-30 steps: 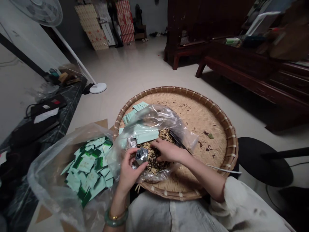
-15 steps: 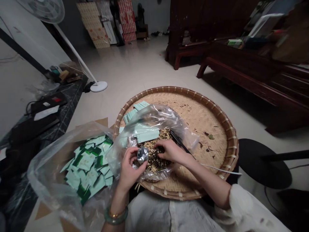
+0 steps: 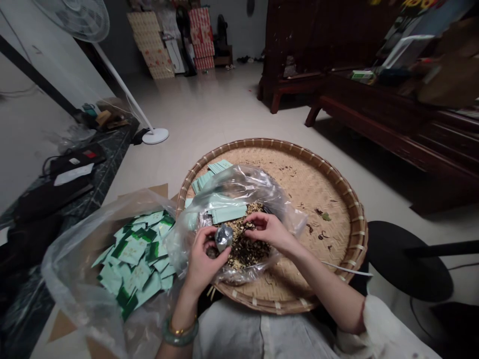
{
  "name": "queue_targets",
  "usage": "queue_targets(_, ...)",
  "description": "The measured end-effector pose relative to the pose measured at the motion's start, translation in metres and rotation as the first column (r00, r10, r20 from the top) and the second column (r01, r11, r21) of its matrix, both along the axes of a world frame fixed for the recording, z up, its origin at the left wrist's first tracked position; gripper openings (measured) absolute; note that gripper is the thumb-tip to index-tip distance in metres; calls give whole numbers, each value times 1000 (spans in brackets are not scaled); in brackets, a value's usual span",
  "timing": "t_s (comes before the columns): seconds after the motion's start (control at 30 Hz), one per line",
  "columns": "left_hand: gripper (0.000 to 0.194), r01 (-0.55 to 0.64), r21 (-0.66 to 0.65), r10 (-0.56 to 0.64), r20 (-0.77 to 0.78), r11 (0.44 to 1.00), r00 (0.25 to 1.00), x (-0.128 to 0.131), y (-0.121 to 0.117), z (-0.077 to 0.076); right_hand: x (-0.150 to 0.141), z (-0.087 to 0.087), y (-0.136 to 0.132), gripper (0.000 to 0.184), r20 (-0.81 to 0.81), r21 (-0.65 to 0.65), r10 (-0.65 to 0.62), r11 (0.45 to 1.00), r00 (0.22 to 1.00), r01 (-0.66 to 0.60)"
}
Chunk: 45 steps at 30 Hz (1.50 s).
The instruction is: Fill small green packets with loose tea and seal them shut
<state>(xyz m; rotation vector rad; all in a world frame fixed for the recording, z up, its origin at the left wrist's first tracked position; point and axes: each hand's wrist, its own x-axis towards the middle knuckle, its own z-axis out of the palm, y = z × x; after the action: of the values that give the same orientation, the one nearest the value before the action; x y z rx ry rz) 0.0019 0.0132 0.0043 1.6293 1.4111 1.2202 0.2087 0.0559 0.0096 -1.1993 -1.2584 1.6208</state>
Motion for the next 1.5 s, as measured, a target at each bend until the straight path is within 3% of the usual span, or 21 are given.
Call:
queue_targets(0.07, 34, 6, 12, -5, -48, 1000, 999, 2, 1, 2, 4, 13, 0, 35, -49, -22, -18, 1000, 999, 17)
queue_targets(0.17, 33, 25, 49, -19, -117, 998, 993, 8, 3, 6, 9, 37, -1, 31, -40, 65, -14, 998, 999, 16)
queue_targets(0.33, 33, 38, 107, -16, -195, 994, 981, 21, 7, 13, 8, 71, -7, 23, 215, 317, 66, 939, 974, -134)
queue_targets(0.43, 33, 48, 117, -23, -206, 992, 978, 25, 7, 12, 5, 81, -8, 24, 405, 399, 107, 873, 908, -281)
queue_targets(0.6, 33, 52, 118, -26, -210, 992, 977, 24, 5, 9, 1, 87, -6, 31, 594, 414, 138, 792, 792, -448)
queue_targets(0.7, 34, 47, 121, -21, -210, 992, 978, 24, 6, 7, -1, 89, -7, 33, 641, 424, 117, 770, 759, -477)
queue_targets(0.87, 36, 20, 115, 2, -190, 993, 982, 24, 7, 3, -4, 86, -15, 43, 650, 485, 8, 766, 760, -422)
queue_targets(1.0, 35, 18, 103, 1, -185, 995, 983, 24, 6, 3, -8, 81, -18, 24, 638, 517, -22, 754, 770, -407)
queue_targets(1.1, 36, 18, 101, 1, -183, 995, 983, 25, 5, 4, -13, 80, -18, 21, 625, 522, 12, 737, 780, -430)
queue_targets(1.23, 35, 0, 102, 17, -162, 995, 987, 22, 5, 5, -9, 84, -16, 21, 495, 610, -71, 738, 866, -289)
queue_targets(1.3, 34, -19, 97, 34, -153, 995, 988, 18, 4, 4, -2, 83, -14, 19, 474, 617, -133, 755, 870, -221)
queue_targets(1.43, 36, -44, 71, 51, -103, 997, 993, 9, 4, 1, 11, 58, -7, 22, 637, 465, -65, 827, 768, -315)
queue_targets(1.5, 36, -40, 59, 45, -80, 997, 996, 6, 3, 0, 10, 37, -2, 23, 701, 405, 1, 822, 713, -400)
